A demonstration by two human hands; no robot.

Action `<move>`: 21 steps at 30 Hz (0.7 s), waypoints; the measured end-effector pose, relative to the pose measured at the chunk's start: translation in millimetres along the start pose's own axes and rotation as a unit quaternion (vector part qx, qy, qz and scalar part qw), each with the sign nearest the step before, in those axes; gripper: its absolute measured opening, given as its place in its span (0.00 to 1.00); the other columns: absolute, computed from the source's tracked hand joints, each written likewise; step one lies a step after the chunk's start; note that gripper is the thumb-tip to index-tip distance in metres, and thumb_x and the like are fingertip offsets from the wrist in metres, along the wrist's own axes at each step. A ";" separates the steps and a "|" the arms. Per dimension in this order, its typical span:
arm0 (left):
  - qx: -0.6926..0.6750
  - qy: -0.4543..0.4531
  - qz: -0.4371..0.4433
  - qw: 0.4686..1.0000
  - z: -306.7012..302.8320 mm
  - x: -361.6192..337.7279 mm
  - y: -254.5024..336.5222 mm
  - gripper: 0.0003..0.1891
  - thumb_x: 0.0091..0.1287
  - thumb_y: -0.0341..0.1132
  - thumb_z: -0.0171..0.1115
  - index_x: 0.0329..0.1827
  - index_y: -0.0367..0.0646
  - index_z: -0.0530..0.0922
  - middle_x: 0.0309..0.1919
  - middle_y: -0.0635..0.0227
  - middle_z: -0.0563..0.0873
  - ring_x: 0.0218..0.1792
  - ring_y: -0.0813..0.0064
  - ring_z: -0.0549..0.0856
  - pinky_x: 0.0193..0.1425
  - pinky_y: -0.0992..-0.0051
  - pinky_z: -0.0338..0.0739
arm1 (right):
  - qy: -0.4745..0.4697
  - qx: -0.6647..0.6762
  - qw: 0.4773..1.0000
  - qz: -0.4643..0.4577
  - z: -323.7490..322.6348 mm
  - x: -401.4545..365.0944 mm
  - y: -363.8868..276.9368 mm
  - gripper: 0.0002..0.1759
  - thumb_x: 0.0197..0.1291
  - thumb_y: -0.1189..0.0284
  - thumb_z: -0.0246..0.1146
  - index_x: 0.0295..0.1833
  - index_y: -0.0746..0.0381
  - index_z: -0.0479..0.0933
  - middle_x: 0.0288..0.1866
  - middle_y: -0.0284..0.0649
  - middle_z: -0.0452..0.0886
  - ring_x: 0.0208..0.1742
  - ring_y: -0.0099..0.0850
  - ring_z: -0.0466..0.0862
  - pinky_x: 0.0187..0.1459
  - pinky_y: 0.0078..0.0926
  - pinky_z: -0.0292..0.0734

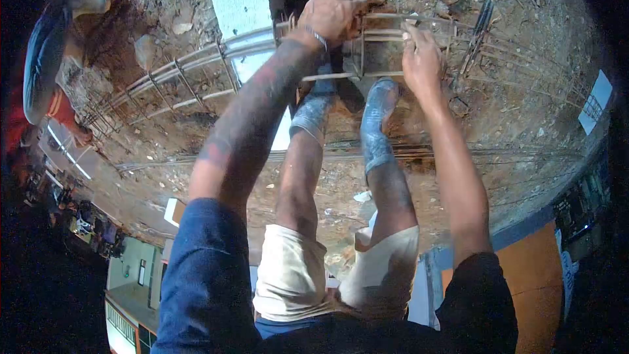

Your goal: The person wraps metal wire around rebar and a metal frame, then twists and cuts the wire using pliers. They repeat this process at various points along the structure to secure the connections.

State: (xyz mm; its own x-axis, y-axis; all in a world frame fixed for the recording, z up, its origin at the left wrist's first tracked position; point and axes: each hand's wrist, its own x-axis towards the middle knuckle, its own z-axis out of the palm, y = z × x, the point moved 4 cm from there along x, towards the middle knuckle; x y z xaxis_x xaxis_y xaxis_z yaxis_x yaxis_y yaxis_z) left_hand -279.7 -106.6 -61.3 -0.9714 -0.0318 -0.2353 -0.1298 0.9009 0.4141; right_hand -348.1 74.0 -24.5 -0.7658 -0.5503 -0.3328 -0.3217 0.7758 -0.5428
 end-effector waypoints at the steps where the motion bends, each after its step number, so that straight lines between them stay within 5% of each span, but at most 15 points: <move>1: -0.037 -0.036 0.015 0.999 14.4 -0.1 -9.2 0.20 0.63 0.35 0.54 0.60 0.49 0.72 0.39 0.62 0.82 0.41 0.60 0.79 0.46 0.64 0.73 | -0.006 0.000 1.000 -0.002 2.8 -4.0 1.8 0.15 0.61 0.74 0.54 0.52 0.66 0.76 0.47 0.53 0.78 0.50 0.49 0.77 0.52 0.40 0.71; 3: -0.066 -0.067 0.025 0.995 37.9 -5.3 -23.5 0.20 0.62 0.34 0.54 0.60 0.48 0.72 0.36 0.59 0.81 0.39 0.59 0.80 0.43 0.63 0.74 | 0.028 -0.007 0.999 -0.038 3.3 -4.7 1.0 0.15 0.61 0.75 0.54 0.52 0.66 0.76 0.46 0.54 0.79 0.48 0.50 0.78 0.51 0.41 0.72; 5: -0.047 0.048 0.019 0.998 50.2 -13.4 -29.1 0.09 0.63 0.39 0.54 0.39 0.44 0.77 0.34 0.55 0.83 0.35 0.55 0.82 0.44 0.62 0.77 | 0.041 0.036 0.996 -0.063 3.5 -6.0 -0.4 0.14 0.61 0.74 0.55 0.51 0.66 0.76 0.44 0.55 0.80 0.47 0.51 0.79 0.49 0.41 0.73; 6: -0.087 0.052 -0.002 0.995 23.8 -14.6 -15.4 0.07 0.64 0.35 0.51 0.37 0.43 0.76 0.29 0.56 0.80 0.34 0.57 0.81 0.42 0.63 0.77 | 0.027 0.055 0.997 -0.054 0.9 -4.9 -3.6 0.13 0.61 0.74 0.55 0.50 0.65 0.76 0.43 0.55 0.80 0.46 0.51 0.80 0.48 0.40 0.74; 11: -0.061 0.096 0.063 0.992 35.6 -24.5 -25.5 0.07 0.65 0.33 0.51 0.38 0.41 0.76 0.22 0.64 0.75 0.28 0.64 0.79 0.37 0.64 0.76 | -0.017 0.065 0.989 -0.134 -27.0 7.4 -3.9 0.10 0.61 0.73 0.57 0.47 0.63 0.76 0.38 0.53 0.81 0.40 0.49 0.82 0.42 0.38 0.75; 13: -0.089 -0.034 0.038 0.995 37.2 -13.7 -22.0 0.08 0.64 0.32 0.53 0.41 0.39 0.76 0.25 0.60 0.78 0.29 0.63 0.81 0.36 0.65 0.77 | -0.099 0.095 0.986 -0.098 -29.9 18.5 0.6 0.09 0.60 0.74 0.58 0.45 0.63 0.76 0.35 0.52 0.81 0.37 0.47 0.82 0.38 0.37 0.76; 15: -0.201 -0.017 0.055 0.978 6.6 -5.8 -6.2 0.11 0.62 0.31 0.56 0.45 0.36 0.76 0.30 0.54 0.82 0.32 0.60 0.84 0.37 0.63 0.78 | -0.130 0.108 0.983 -0.074 -42.9 31.4 -4.5 0.08 0.59 0.74 0.58 0.43 0.63 0.76 0.34 0.51 0.81 0.36 0.47 0.82 0.36 0.37 0.76; 17: -0.181 -0.021 0.057 0.982 8.2 -3.7 -8.5 0.13 0.61 0.31 0.57 0.48 0.35 0.77 0.36 0.50 0.84 0.36 0.56 0.85 0.40 0.62 0.79 | -0.267 0.076 0.958 -0.074 -42.6 30.3 -12.2 0.05 0.58 0.74 0.59 0.38 0.63 0.76 0.28 0.50 0.80 0.32 0.47 0.82 0.31 0.37 0.76; 18: -0.194 -0.003 0.079 0.978 8.0 -1.9 -10.3 0.16 0.60 0.31 0.58 0.50 0.35 0.77 0.39 0.48 0.83 0.41 0.53 0.84 0.45 0.63 0.79 | -0.252 0.073 0.961 -0.085 -40.4 29.7 -9.5 0.05 0.58 0.74 0.59 0.38 0.63 0.76 0.28 0.50 0.80 0.32 0.47 0.82 0.31 0.37 0.76; 20: -0.222 -0.015 0.089 0.971 3.2 -0.7 -7.9 0.19 0.59 0.32 0.58 0.51 0.32 0.76 0.45 0.47 0.82 0.47 0.51 0.82 0.54 0.65 0.77 | -0.191 -0.049 0.921 -0.336 -34.7 17.7 -16.7 0.05 0.57 0.72 0.59 0.34 0.64 0.75 0.24 0.51 0.78 0.28 0.50 0.81 0.29 0.42 0.75; 21: -0.210 0.002 0.096 0.973 -0.8 0.5 -7.7 0.19 0.59 0.32 0.58 0.51 0.32 0.76 0.45 0.47 0.82 0.47 0.51 0.82 0.54 0.65 0.77 | -0.176 -0.059 0.919 -0.347 -30.0 19.9 -16.6 0.05 0.57 0.72 0.59 0.34 0.64 0.75 0.24 0.51 0.78 0.28 0.50 0.81 0.29 0.42 0.75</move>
State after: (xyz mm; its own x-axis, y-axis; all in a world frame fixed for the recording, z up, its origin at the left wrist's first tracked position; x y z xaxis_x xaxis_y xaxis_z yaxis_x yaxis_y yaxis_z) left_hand -279.4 -113.9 -63.9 -0.9863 0.1176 -0.1154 -0.0149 0.6337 0.7734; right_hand -374.7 59.4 1.1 -0.1319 -0.9752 -0.1776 -0.7389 0.2162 -0.6382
